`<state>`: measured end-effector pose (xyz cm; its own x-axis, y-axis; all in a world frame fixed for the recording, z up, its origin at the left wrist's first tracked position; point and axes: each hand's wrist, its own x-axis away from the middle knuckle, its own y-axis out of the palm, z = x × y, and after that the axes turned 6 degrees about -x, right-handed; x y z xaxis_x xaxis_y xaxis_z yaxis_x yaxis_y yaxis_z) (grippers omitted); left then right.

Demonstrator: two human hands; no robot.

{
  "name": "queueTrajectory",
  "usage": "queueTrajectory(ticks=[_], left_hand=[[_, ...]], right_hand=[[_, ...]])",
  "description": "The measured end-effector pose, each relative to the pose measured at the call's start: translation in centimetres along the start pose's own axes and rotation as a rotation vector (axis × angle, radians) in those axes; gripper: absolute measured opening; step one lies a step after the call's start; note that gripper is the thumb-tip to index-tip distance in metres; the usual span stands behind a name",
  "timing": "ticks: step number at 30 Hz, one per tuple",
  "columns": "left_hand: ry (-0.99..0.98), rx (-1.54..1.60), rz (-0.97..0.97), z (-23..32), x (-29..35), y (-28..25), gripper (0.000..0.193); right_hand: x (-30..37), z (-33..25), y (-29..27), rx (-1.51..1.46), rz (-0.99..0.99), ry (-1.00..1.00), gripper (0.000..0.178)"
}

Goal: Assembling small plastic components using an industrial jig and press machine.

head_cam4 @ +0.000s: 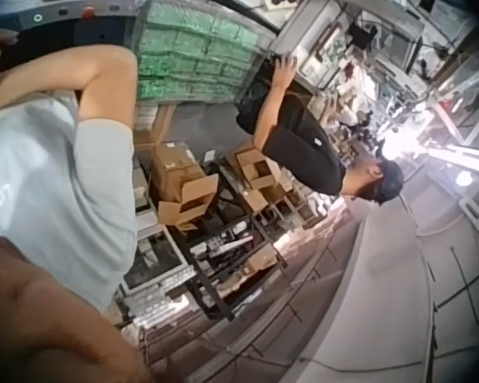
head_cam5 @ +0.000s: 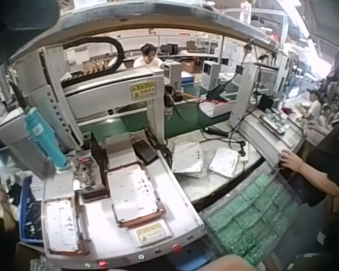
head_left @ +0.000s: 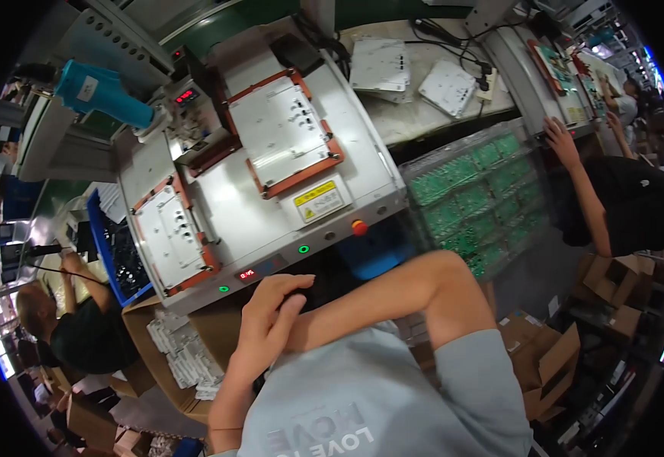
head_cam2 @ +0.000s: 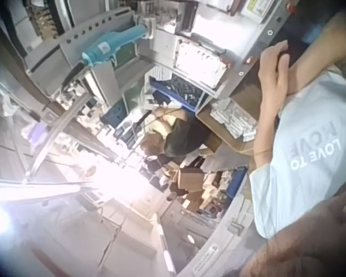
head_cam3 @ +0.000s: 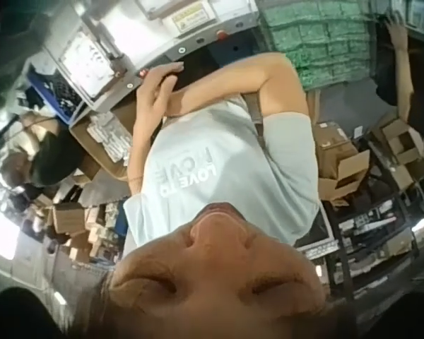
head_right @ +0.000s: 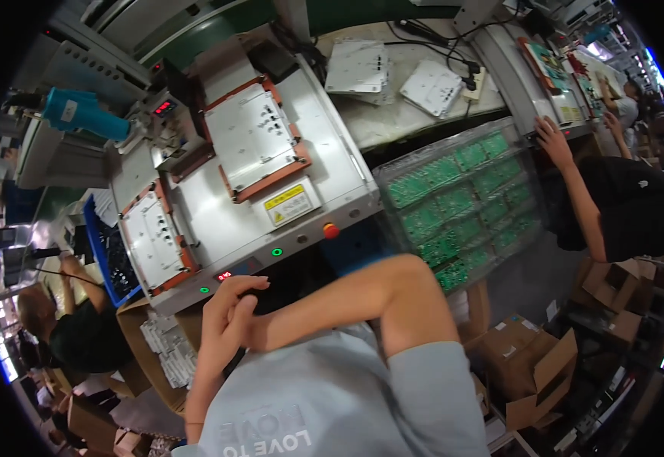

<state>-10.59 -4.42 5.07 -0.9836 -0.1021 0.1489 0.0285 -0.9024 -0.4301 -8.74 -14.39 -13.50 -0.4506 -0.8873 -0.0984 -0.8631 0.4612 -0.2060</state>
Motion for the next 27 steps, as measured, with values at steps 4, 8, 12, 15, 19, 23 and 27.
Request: queueTrajectory(ticks=[4, 8, 12, 15, 19, 23, 27], left_hand=[[-0.163, 0.308, -0.393, 5.3, -1.6, -0.8, 0.058], [-0.117, 0.496, -0.639, 6.0, -2.5, 0.3, 0.083], [0.129, 0.218, -0.452, 6.7, -0.1, 1.2, 0.084], [0.128, 0.276, -0.420, 6.3, 0.3, 1.3, 0.081], [0.128, 0.258, -0.412, 5.5, 1.3, 0.6, 0.069], [0.314, 0.214, -0.351, 4.0, 2.6, 0.2, 0.048], [0.276, 0.254, -0.352, 3.6, 3.1, -0.1, 0.037]], right_hand=[[1.0, 0.3, -0.9, 0.046, -0.064, -0.020, 0.014], [1.2, 0.4, -1.0, 0.071, -0.137, -0.035, 0.014], [2.6, 0.5, -1.0, 0.091, -0.201, -0.017, 0.014], [3.6, 0.4, -1.0, 0.101, -0.235, -0.007, 0.014], [3.0, 0.1, -0.7, 0.113, -0.226, -0.015, 0.014], [2.9, -0.1, -0.5, 0.115, -0.213, -0.019, 0.014], [2.9, -0.3, 0.0, 0.109, -0.199, -0.022, 0.013]])
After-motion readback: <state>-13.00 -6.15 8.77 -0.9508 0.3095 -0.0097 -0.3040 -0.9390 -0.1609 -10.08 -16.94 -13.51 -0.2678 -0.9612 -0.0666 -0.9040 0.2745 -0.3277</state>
